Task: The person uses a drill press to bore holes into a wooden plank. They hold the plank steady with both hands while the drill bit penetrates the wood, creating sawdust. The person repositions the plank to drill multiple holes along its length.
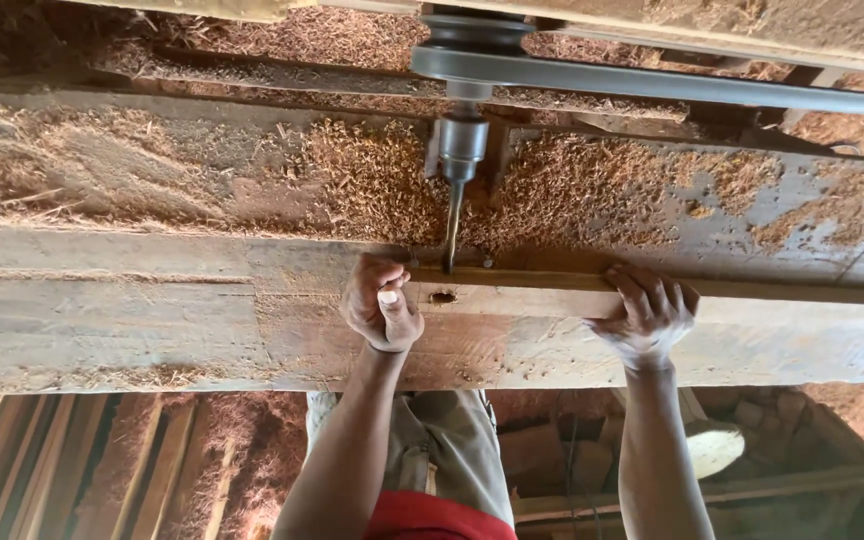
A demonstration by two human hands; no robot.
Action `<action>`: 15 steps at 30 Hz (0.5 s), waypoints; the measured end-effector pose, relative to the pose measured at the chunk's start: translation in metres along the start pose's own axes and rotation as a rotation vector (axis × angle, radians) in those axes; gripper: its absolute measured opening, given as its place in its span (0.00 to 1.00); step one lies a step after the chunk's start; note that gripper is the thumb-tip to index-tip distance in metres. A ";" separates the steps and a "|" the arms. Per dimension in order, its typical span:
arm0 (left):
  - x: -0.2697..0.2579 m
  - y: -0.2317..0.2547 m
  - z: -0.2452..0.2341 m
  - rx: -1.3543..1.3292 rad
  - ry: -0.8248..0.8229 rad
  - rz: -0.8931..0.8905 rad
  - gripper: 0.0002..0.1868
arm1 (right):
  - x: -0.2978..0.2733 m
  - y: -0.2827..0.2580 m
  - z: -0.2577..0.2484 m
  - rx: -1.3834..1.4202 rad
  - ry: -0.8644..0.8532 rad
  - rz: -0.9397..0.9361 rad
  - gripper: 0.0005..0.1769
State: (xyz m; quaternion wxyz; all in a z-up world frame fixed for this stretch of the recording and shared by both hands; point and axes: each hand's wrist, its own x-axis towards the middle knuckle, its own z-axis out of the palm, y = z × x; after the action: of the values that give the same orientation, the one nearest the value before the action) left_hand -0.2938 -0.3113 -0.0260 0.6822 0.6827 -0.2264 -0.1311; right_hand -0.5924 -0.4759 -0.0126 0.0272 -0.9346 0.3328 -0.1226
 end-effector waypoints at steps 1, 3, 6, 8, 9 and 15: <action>0.002 0.001 0.001 0.006 -0.010 0.007 0.27 | 0.002 0.000 -0.001 -0.020 -0.012 -0.004 0.36; 0.005 -0.005 0.004 -0.019 -0.009 0.038 0.25 | -0.006 0.009 0.009 -0.033 0.007 -0.019 0.38; 0.008 -0.008 0.006 -0.040 -0.005 0.087 0.23 | -0.007 0.006 0.007 -0.027 0.015 -0.016 0.39; 0.011 -0.005 0.006 -0.039 0.001 0.113 0.22 | -0.003 0.002 0.003 -0.009 0.010 -0.004 0.39; 0.011 -0.003 0.005 -0.022 -0.003 0.115 0.22 | -0.002 0.000 0.000 -0.012 -0.004 0.002 0.39; 0.004 -0.016 0.006 0.009 0.036 0.160 0.21 | 0.002 0.002 0.006 -0.008 0.032 0.006 0.39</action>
State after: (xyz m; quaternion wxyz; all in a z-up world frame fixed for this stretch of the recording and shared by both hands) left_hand -0.2913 -0.3193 -0.0416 0.6914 0.6679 -0.2683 -0.0628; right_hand -0.5902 -0.4791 -0.0184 0.0187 -0.9317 0.3364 -0.1361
